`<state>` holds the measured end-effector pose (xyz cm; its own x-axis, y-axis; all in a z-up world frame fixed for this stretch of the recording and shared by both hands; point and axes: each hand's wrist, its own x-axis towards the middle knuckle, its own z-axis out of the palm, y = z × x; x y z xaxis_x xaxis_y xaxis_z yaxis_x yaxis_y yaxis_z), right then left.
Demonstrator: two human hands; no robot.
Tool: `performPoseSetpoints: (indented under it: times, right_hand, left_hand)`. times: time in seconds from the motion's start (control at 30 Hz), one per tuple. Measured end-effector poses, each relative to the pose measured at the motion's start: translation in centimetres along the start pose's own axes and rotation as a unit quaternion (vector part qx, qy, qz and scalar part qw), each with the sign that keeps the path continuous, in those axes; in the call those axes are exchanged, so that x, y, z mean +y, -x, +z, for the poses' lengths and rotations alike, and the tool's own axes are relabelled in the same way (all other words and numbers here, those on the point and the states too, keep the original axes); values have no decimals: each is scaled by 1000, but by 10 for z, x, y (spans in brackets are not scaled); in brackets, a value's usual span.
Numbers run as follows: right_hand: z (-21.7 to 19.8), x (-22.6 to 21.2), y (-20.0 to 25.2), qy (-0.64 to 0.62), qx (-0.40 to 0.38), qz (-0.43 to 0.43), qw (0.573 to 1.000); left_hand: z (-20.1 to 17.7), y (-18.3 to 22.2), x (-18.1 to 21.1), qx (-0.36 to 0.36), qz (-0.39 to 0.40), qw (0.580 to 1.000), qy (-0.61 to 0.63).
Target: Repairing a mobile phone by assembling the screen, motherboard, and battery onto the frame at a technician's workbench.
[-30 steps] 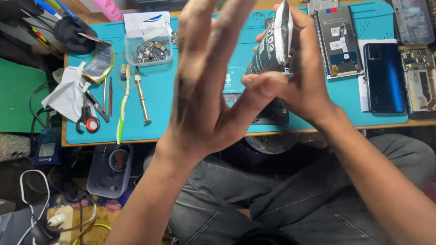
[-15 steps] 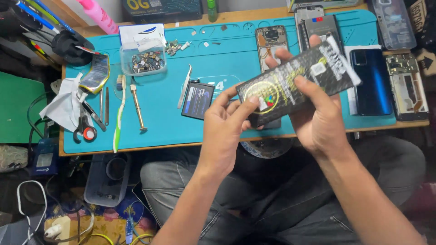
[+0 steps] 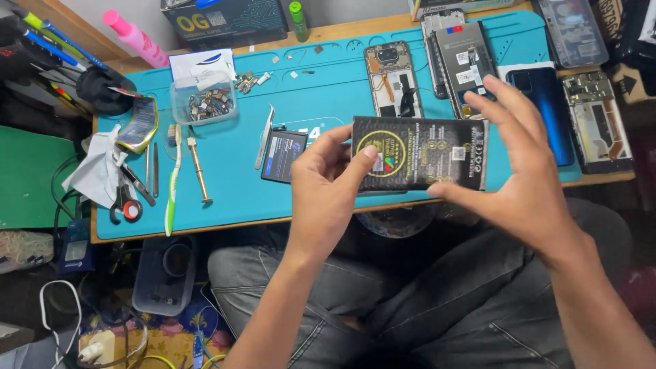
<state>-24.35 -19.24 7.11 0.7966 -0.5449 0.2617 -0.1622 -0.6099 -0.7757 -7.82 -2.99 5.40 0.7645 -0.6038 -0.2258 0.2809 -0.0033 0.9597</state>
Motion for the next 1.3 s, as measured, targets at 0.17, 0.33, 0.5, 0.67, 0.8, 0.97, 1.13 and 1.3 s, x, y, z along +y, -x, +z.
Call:
performPoseSetpoints:
  times: [0.17, 0.33, 0.5, 0.67, 0.8, 0.97, 1.13, 1.3]
  right_hand:
    - [-2, 4, -8, 143, -80, -52, 985]
    - [-20, 26, -9, 145, -76, -7, 986]
    - [-33, 49, -1, 179, -79, 17, 980]
    - [-35, 62, -1, 216, -126, -13, 968]
    - [-36, 77, -2, 219, -158, -48, 962]
    - [-38, 83, -4, 258, -153, -77, 951]
    - [-35, 86, -3, 272, -162, -79, 945]
    - [-31, 92, -1, 281, -181, -85, 939]
  left_hand:
    - [14, -4, 20, -89, 8, 996, -5]
    - [-36, -17, 14, -100, 160, 923, -334]
    - [-80, -30, -10, -168, 216, 769, -578]
    - [-86, -43, -9, -211, 251, 716, -616]
    - [-89, -54, -13, -227, 242, 711, -620]
    - [-92, -60, -11, -262, 211, 756, -562]
    - [-99, -62, -12, -274, 223, 781, -516]
    - [-101, -57, -1, -269, 232, 807, -471]
